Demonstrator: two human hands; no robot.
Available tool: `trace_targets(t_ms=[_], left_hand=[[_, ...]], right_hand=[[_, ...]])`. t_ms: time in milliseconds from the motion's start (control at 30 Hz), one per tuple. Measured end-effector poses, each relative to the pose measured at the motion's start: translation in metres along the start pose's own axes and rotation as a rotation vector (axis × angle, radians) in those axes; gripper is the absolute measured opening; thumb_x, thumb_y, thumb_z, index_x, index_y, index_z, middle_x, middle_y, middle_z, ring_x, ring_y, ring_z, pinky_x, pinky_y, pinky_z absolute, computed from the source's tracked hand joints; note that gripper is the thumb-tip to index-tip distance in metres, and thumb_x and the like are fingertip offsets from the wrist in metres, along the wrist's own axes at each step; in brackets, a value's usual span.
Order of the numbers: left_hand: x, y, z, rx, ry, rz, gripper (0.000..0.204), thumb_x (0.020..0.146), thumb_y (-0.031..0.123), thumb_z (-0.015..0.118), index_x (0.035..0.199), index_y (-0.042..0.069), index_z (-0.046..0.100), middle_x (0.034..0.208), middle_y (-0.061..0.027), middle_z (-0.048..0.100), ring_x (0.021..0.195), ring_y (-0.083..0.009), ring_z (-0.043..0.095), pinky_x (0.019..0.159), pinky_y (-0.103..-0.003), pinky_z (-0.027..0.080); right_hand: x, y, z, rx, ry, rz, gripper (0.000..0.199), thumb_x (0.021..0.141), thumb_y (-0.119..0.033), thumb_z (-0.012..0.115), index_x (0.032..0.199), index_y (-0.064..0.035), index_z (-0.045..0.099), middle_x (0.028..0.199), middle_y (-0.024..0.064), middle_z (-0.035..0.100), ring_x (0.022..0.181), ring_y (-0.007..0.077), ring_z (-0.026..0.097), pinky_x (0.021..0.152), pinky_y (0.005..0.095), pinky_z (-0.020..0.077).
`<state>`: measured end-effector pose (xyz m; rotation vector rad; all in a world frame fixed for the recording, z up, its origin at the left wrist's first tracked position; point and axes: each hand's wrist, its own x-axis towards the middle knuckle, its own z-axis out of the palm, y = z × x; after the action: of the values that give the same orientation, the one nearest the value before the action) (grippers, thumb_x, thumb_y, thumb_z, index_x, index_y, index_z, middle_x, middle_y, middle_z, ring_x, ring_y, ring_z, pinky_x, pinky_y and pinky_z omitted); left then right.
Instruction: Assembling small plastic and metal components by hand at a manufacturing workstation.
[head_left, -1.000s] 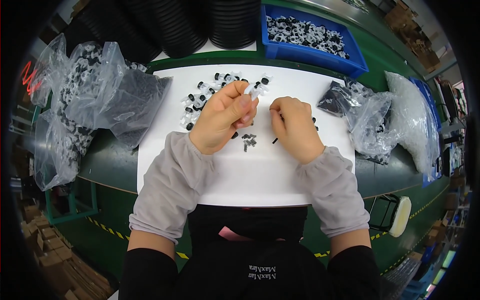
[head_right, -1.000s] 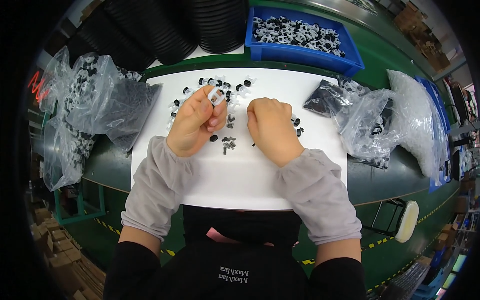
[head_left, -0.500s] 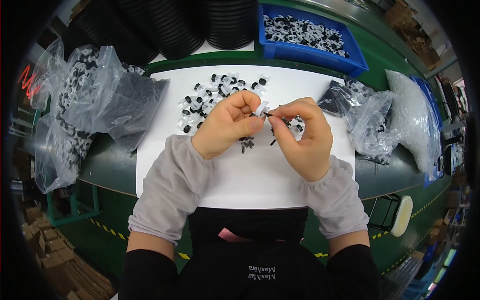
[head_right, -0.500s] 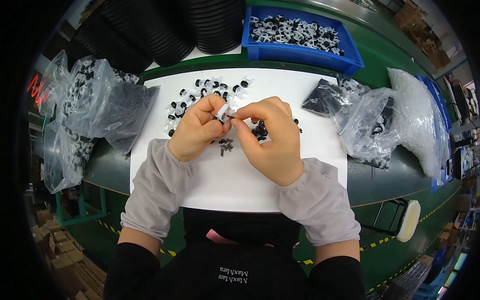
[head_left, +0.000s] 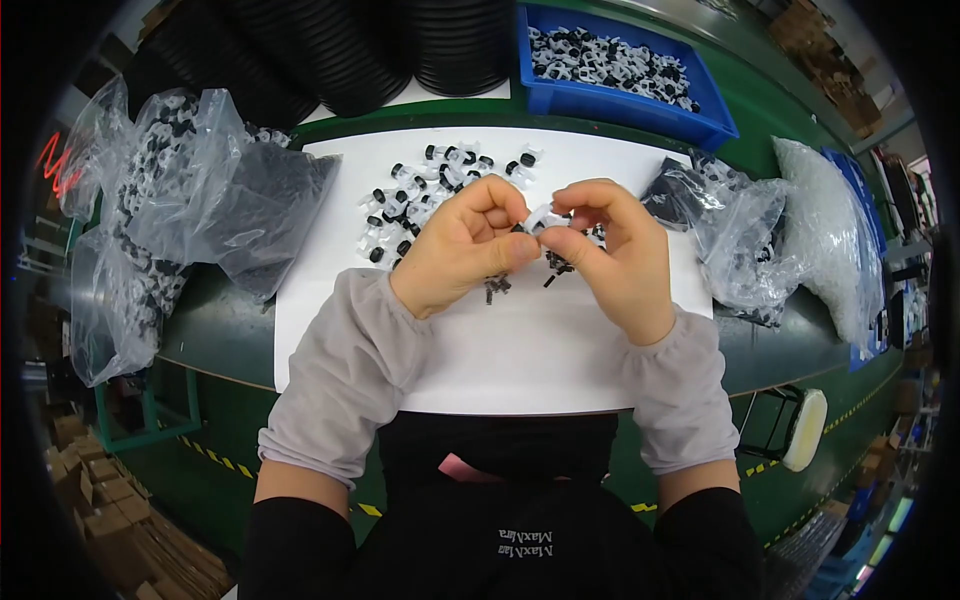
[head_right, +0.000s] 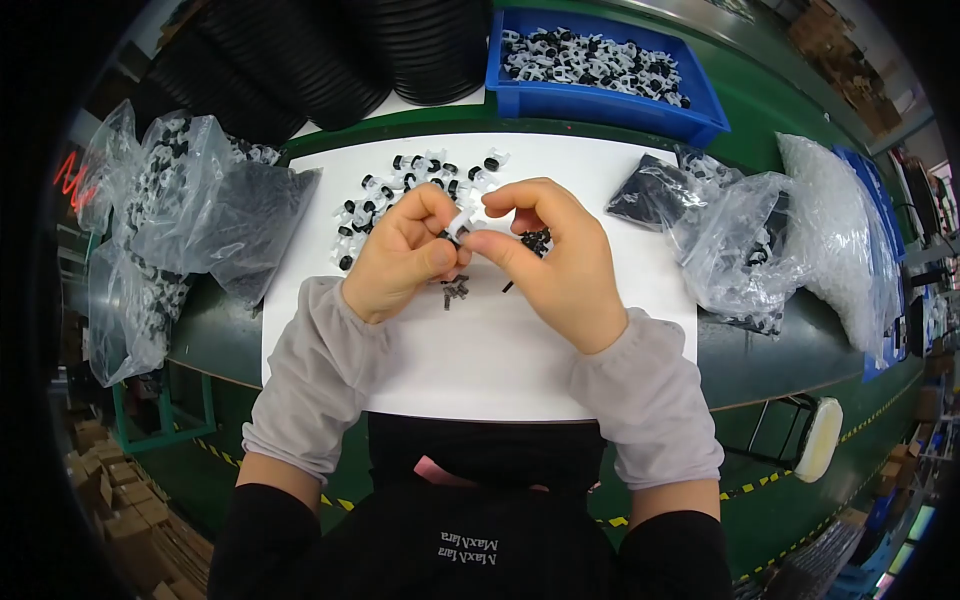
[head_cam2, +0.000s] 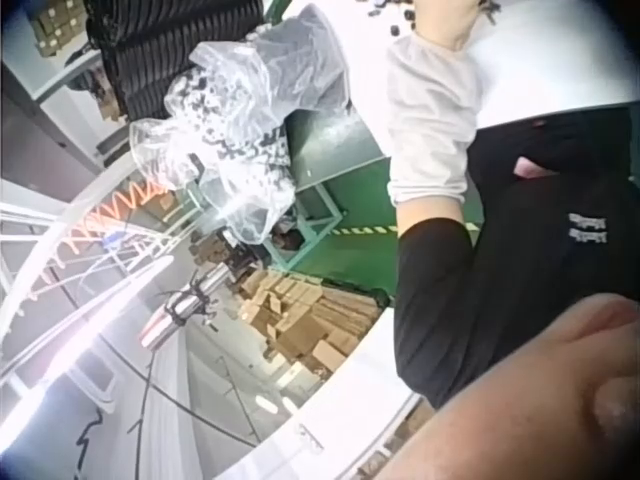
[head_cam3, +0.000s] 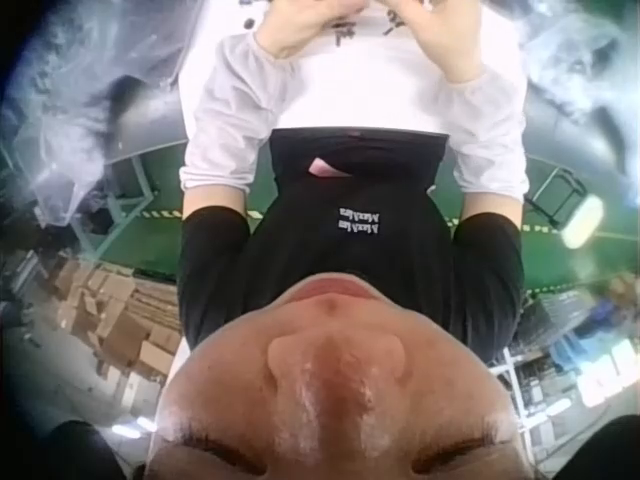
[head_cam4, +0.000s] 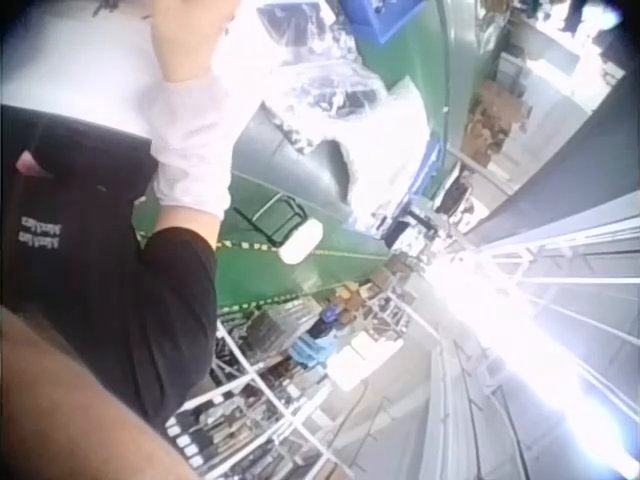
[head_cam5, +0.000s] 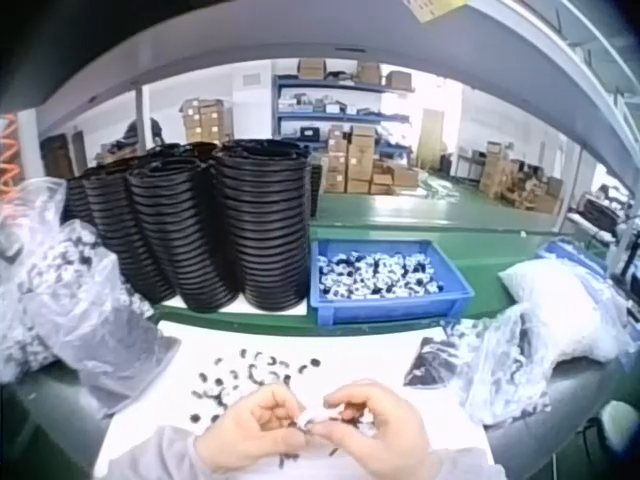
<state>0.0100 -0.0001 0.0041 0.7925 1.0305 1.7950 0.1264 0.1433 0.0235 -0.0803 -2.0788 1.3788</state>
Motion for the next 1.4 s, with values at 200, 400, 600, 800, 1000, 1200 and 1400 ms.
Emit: trace_targets(t_ms=[200, 400, 600, 800, 1000, 1200, 1400], left_hand=[[0.001, 0.012, -0.006, 0.084, -0.026, -0.141, 0.035, 0.088, 0.029, 0.064, 0.107, 0.009, 0.042, 0.078, -0.0013, 0.058, 0.063, -0.0062, 0.05, 0.054, -0.018, 0.037], [0.006, 0.018, -0.03, 1.011, 0.416, 0.248, 0.017, 0.084, 0.018, 0.065, 0.087, 0.002, 0.061, 0.076, -0.0047, 0.061, 0.067, -0.0124, 0.054, 0.06, -0.024, 0.042], [0.002, 0.009, -0.034, 1.351, 0.362, 0.268, 0.015, 0.075, 0.015, 0.069, 0.083, 0.002, 0.066, 0.079, -0.0091, 0.058, 0.076, -0.0244, 0.057, 0.066, -0.033, 0.046], [0.005, -0.006, -0.031, 1.531, 0.358, 0.305, 0.017, 0.074, 0.017, 0.071, 0.083, 0.003, 0.067, 0.079, -0.0095, 0.056, 0.08, -0.0281, 0.056, 0.072, -0.038, 0.046], [0.007, 0.003, -0.03, 1.368, 0.384, 0.26, 0.017, 0.077, 0.015, 0.07, 0.083, 0.002, 0.063, 0.08, -0.0082, 0.058, 0.071, -0.0215, 0.056, 0.065, -0.032, 0.045], [0.005, 0.021, -0.019, 0.532, 0.485, 0.172, 0.024, 0.089, 0.024, 0.062, 0.095, 0.002, 0.055, 0.073, 0.001, 0.052, 0.059, -0.0032, 0.044, 0.053, -0.019, 0.037], [0.006, 0.023, -0.018, 0.049, 0.494, -0.05, 0.032, 0.094, 0.033, 0.053, 0.091, 0.002, 0.056, 0.062, 0.0033, 0.048, 0.055, -0.0032, 0.039, 0.05, -0.02, 0.032]], right_hand=[[0.008, -0.007, -0.015, 0.37, -0.234, 0.396, 0.009, 0.084, -0.004, 0.063, 0.091, 0.0011, 0.061, 0.088, 0.0027, 0.061, 0.079, 0.0101, 0.054, 0.067, 0.0236, 0.0433], [0.034, 0.02, -0.037, 0.178, -0.057, 0.371, 0.021, 0.086, -0.013, 0.06, 0.1, 0.002, 0.063, 0.086, 0.0019, 0.063, 0.072, 0.0052, 0.05, 0.064, 0.0208, 0.04], [0.037, 0.023, -0.027, 0.159, 0.202, 0.373, 0.03, 0.089, -0.018, 0.061, 0.11, 0.0025, 0.064, 0.087, 0.0026, 0.064, 0.069, 0.0055, 0.047, 0.064, 0.0196, 0.0385], [0.022, 0.035, -0.015, -0.321, -0.054, 0.145, 0.018, 0.082, -0.013, 0.066, 0.095, -0.0004, 0.068, 0.079, 0.0011, 0.063, 0.066, 0.0075, 0.047, 0.059, 0.0216, 0.0384], [0.01, 0.041, 0.003, -0.48, -0.234, -0.041, 0.007, 0.078, -0.008, 0.063, 0.079, -0.0029, 0.068, 0.078, 0.0086, 0.063, 0.07, 0.023, 0.055, 0.063, 0.0332, 0.0425], [0.007, 0.036, 0.019, -0.567, -0.305, -0.164, 0.007, 0.077, -0.012, 0.064, 0.076, -0.0059, 0.068, 0.073, 0.0044, 0.062, 0.073, 0.0229, 0.056, 0.065, 0.0348, 0.0412], [0.011, 0.045, 0.034, -0.637, -0.263, -0.068, 0.011, 0.076, -0.017, 0.068, 0.074, -0.0063, 0.068, 0.073, 0.0036, 0.062, 0.073, 0.022, 0.057, 0.067, 0.0357, 0.0398]])
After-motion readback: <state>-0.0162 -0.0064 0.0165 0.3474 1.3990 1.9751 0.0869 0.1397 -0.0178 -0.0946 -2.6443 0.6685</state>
